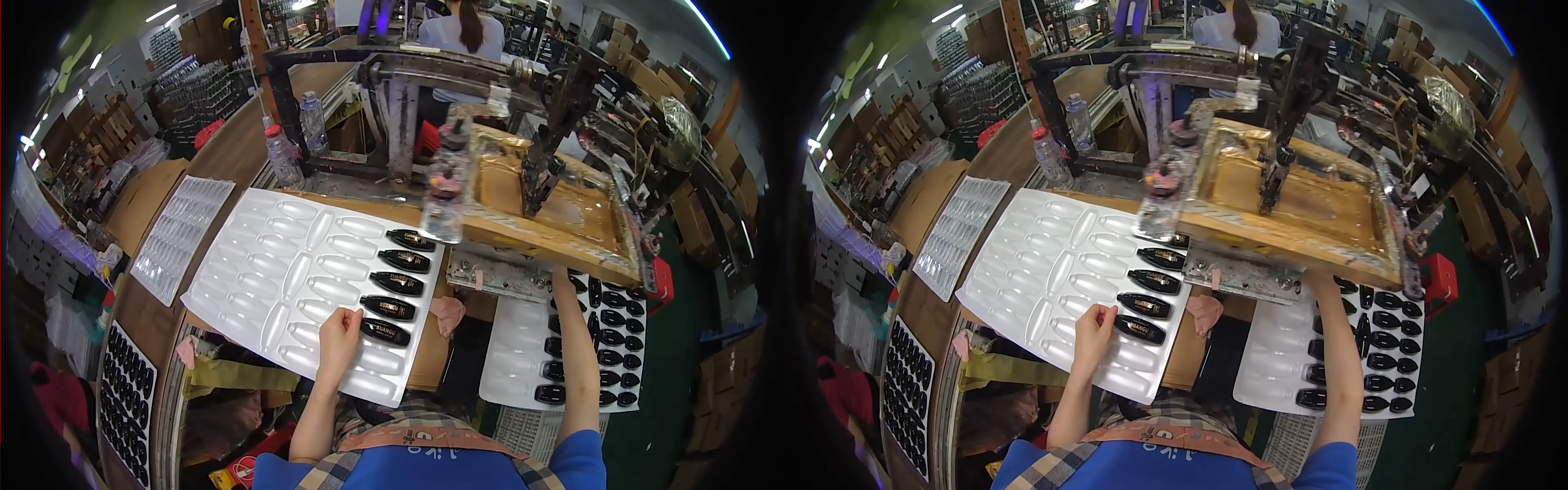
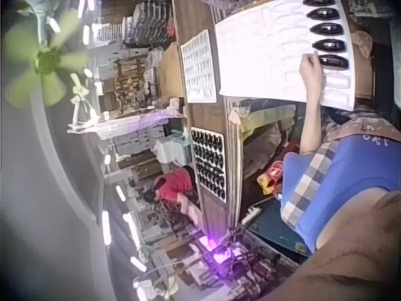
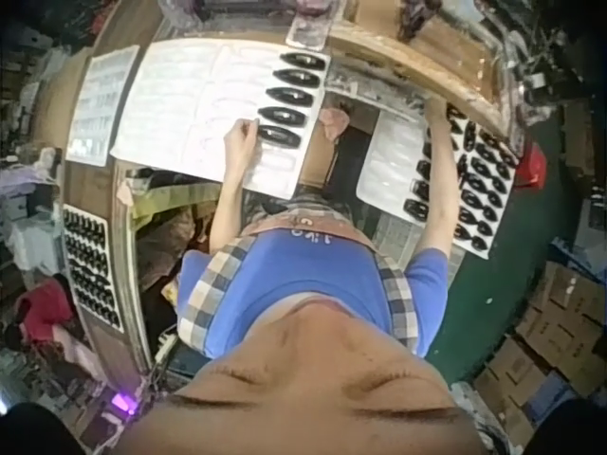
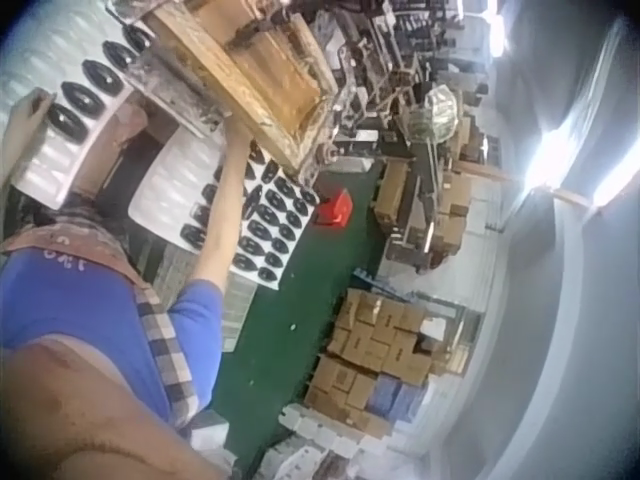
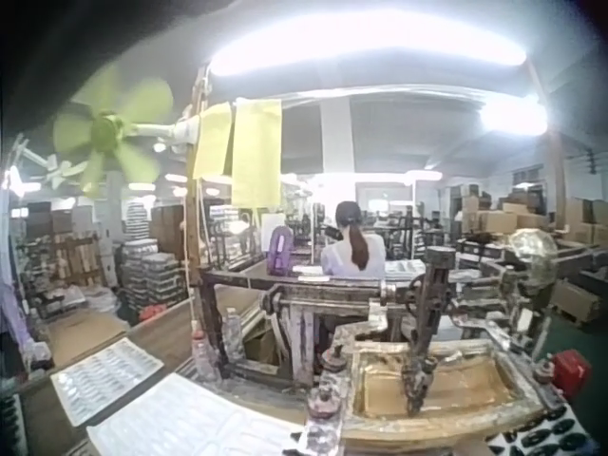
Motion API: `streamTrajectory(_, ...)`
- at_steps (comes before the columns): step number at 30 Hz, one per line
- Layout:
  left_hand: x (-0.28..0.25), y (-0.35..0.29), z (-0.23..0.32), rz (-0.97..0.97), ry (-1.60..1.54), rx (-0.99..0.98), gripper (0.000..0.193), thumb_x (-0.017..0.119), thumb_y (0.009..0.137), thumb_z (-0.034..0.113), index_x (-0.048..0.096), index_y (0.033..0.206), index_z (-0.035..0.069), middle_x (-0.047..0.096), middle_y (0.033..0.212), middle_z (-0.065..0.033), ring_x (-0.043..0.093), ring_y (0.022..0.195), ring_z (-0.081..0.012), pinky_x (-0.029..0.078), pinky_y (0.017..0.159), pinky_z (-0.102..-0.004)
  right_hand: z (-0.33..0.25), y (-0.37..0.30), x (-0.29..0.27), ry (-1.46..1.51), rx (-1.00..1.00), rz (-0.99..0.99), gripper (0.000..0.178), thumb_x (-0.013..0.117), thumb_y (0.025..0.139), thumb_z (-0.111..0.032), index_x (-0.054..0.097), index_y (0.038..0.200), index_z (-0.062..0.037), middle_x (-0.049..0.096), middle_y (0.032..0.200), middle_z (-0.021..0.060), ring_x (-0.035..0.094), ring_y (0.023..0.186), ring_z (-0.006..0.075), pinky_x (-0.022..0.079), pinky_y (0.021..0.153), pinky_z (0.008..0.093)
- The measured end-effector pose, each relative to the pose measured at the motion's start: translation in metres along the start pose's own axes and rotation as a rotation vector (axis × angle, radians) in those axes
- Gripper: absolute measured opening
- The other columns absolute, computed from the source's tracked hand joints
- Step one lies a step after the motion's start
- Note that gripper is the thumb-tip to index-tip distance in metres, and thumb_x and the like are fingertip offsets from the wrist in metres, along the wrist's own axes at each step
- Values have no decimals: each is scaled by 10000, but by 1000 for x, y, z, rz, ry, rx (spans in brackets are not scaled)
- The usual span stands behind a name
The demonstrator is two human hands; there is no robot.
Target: Manually silk screening small black objects using a screen printing frame and placing them in trays.
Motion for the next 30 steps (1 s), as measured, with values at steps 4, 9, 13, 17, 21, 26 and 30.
streamTrajectory(4,-13,-5,39,109,329,162,208,593,800,178,512,737,-2,534,633,-155,527,566,-323,410,525,-373,-31,-8,1,-463,49,-2,316,464,823,-142,489,1108,-6,499,1146,209,461,1060,345,379,877,399)
streamTrajectory(9,-2,23,156,74,-82,642,136,570,791,76,542,880,-23,549,828,-171,543,780,-311,426,704,-345,-69,-12,-16,-676,239,80,382,546,785,-140,467,1139,-19,496,1138,210,479,1043,308,386,863,354)
streamTrajectory(13,65,73,210,-307,-12,740,227,542,816,123,551,1003,-6,575,1002,-164,528,946,-310,405,815,-351,-155,-25,-26,-2,316,142,517,639,717,-101,428,1176,4,482,1150,157,495,1013,250,390,840,310)
streamTrajectory(17,109,105,210,-389,-194,654,214,536,835,138,565,999,3,585,980,-136,532,957,-242,401,826,-319,-190,-24,-33,17,69,180,592,676,686,-89,407,1205,7,455,1188,97,507,992,218,418,807,293)
streamTrajectory(21,123,144,175,-377,-716,427,173,533,846,142,572,957,16,584,910,-97,541,878,-202,421,777,-297,-236,-3,2,143,171,43,604,725,687,-263,460,1157,10,526,1113,138,503,1028,239,398,873,329)
streamTrajectory(26,77,156,145,-287,-873,351,134,534,861,147,582,905,29,568,819,-26,527,779,-114,429,704,-238,-267,17,50,-146,72,-101,530,716,693,-334,534,1075,-15,552,1067,147,500,1014,250,381,872,331)
streamTrajectory(30,-20,72,120,-125,-483,344,129,549,856,123,570,880,-3,548,786,13,487,718,-46,395,650,-175,-257,10,49,-233,111,-168,593,647,718,-441,521,1060,27,564,1018,198,538,967,263,419,816,310)
Point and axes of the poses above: each hand's wrist, its own y-axis towards the middle knuckle, its own x-axis out of the palm, z = x × y, the point moved 8 cm from there along y, towards the middle knuckle
